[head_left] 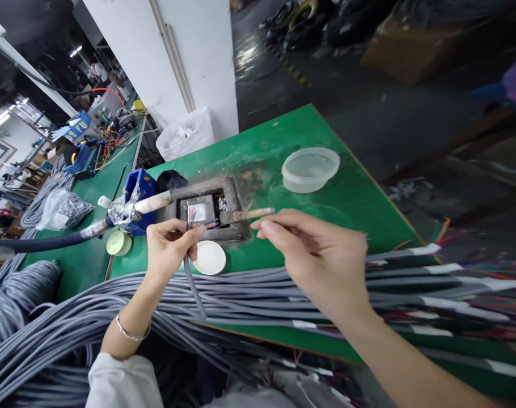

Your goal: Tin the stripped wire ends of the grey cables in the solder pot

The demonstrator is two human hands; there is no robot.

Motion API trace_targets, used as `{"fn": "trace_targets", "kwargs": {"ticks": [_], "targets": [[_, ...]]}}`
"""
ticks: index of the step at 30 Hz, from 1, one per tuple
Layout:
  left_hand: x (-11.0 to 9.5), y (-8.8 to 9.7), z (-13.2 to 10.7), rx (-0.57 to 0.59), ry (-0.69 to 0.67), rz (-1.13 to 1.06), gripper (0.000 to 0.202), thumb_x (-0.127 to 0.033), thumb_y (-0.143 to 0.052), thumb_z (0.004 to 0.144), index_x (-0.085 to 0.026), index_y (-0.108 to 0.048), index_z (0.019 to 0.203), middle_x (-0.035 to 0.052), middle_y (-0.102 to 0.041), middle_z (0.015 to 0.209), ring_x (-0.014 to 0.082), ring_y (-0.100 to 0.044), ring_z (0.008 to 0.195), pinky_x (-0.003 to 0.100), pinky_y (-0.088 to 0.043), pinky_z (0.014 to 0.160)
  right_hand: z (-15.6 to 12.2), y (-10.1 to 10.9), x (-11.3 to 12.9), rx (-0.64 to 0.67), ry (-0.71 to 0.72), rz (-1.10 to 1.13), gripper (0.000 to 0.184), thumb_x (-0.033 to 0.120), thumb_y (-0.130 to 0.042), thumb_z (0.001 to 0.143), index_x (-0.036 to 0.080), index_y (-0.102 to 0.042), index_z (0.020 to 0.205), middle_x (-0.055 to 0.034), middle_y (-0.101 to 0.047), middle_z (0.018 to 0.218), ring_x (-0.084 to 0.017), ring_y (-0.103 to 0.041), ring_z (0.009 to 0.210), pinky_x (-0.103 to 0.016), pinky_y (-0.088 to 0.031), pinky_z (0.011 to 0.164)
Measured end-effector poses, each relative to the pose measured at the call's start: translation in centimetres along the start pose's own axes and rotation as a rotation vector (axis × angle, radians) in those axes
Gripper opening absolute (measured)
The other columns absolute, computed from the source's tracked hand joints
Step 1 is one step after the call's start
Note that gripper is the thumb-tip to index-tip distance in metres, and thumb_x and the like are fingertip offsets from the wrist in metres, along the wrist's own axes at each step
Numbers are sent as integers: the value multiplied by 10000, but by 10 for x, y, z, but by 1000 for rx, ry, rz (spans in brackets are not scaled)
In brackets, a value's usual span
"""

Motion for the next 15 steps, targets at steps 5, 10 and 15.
{"fn": "trace_targets", "kwargs": {"ticks": [5, 10, 15], "targets": [[-6, 2, -21, -29, -10, -93, 320, -255, -744, 615, -145, -502, 437, -38, -494, 356, 58, -420, 273, 159, -279, 281, -1, -2, -2, 13, -42, 14, 133, 233, -576, 760, 198, -654, 658, 0, -653, 608, -125, -534, 553, -262, -412, 535], [-9, 0, -47, -33, 67, -169, 329, -324, -786, 565, -145, -534, 453, -39, -487, 365, 50, -391, 258, 164, -251, 263, 2, 1, -8, -3, -81, 44, 129, 232, -582, 736, 208, -665, 641, 5, -656, 593, -120, -555, 545, -247, -417, 512], [18, -56, -115, 268, 433, -321, 424, -484, -817, 440, -163, -541, 475, -36, -495, 385, 26, -288, 251, 195, -214, 272, 14, 6, -12, -18, -91, 163, 146, 174, -594, 735, 217, -665, 615, 12, -642, 571, -118, -574, 545, -248, -431, 513]]}}
Point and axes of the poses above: each hand's wrist, its own z-axis towards the middle knuckle, its own y-axis out of the back of the hand, x = y × z, the point moved 7 cm from there along z, towards the middle knuckle
